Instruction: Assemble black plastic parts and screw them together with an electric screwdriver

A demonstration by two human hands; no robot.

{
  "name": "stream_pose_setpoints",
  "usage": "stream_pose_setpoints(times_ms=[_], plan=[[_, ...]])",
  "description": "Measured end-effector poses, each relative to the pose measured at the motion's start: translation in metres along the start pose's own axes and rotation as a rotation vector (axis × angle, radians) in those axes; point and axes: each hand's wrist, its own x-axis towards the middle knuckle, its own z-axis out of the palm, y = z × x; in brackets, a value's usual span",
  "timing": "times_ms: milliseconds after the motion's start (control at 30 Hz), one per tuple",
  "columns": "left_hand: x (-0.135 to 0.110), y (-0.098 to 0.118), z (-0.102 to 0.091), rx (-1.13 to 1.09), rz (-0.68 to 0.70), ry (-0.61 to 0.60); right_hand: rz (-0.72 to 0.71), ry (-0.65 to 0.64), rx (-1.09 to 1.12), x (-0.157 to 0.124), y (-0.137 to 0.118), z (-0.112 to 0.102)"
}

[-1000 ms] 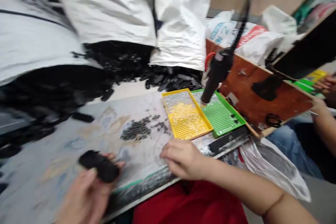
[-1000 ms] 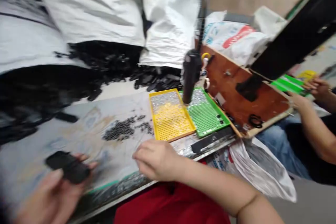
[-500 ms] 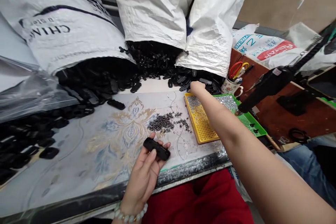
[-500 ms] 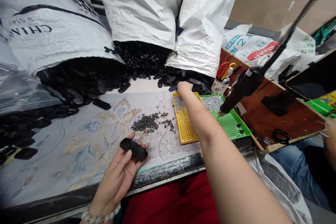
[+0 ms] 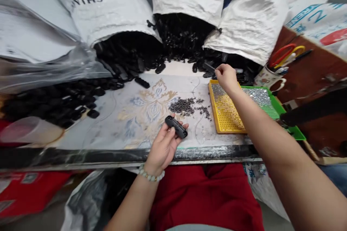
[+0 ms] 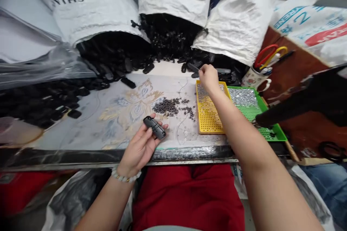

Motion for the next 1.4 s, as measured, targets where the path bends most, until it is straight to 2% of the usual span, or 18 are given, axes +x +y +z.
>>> stream_pose_setpoints(times_ms=[67, 133, 267, 367, 500, 567, 633, 833, 967, 1067, 1200, 1300, 1400], plan=[[-0.001, 0.000, 0.001, 0.032, 0.028, 0.016, -0.150, -0.030, 0.079, -0.013, -0.017, 0.005], [-0.002, 0.000, 0.002, 0.077, 0.050, 0.032, -0.240, -0.125, 0.049, -0.021, -0.032, 0.012], [-0.001, -0.001, 0.004, 0.157, 0.041, 0.028, -0.223, -0.245, -0.063, -0.017, -0.046, 0.023], [-0.001, -0.003, 0.003, 0.167, 0.049, 0.012, -0.215, -0.263, -0.065, -0.021, -0.044, 0.018], [-0.001, -0.005, 0.001, 0.139, 0.079, -0.012, -0.430, -0.384, 0.022, -0.061, -0.038, -0.002], [0.000, -0.006, 0.001, 0.138, 0.086, -0.020, -0.511, -0.481, -0.023, -0.085, -0.036, -0.009], [0.001, -0.006, 0.000, 0.144, 0.084, -0.028, -0.524, -0.531, -0.131, -0.101, -0.036, -0.009], [0.000, -0.007, -0.001, 0.190, 0.080, -0.035, -0.559, -0.535, -0.274, -0.103, -0.042, 0.006], [-0.001, -0.008, -0.002, 0.200, 0.082, -0.036, -0.584, -0.548, -0.158, -0.101, -0.038, 0.008], [0.001, -0.009, -0.003, 0.214, 0.075, -0.046, -0.563, -0.516, 0.046, -0.099, -0.030, 0.001], [0.001, -0.009, -0.004, 0.226, 0.064, -0.031, -0.412, -0.366, 0.184, -0.099, -0.024, -0.019], [0.001, -0.010, -0.003, 0.206, 0.064, -0.023, -0.423, -0.372, 0.220, -0.102, -0.028, -0.030], [0.000, -0.011, -0.001, 0.193, 0.082, -0.004, -0.461, -0.408, 0.106, -0.093, -0.032, -0.028]])
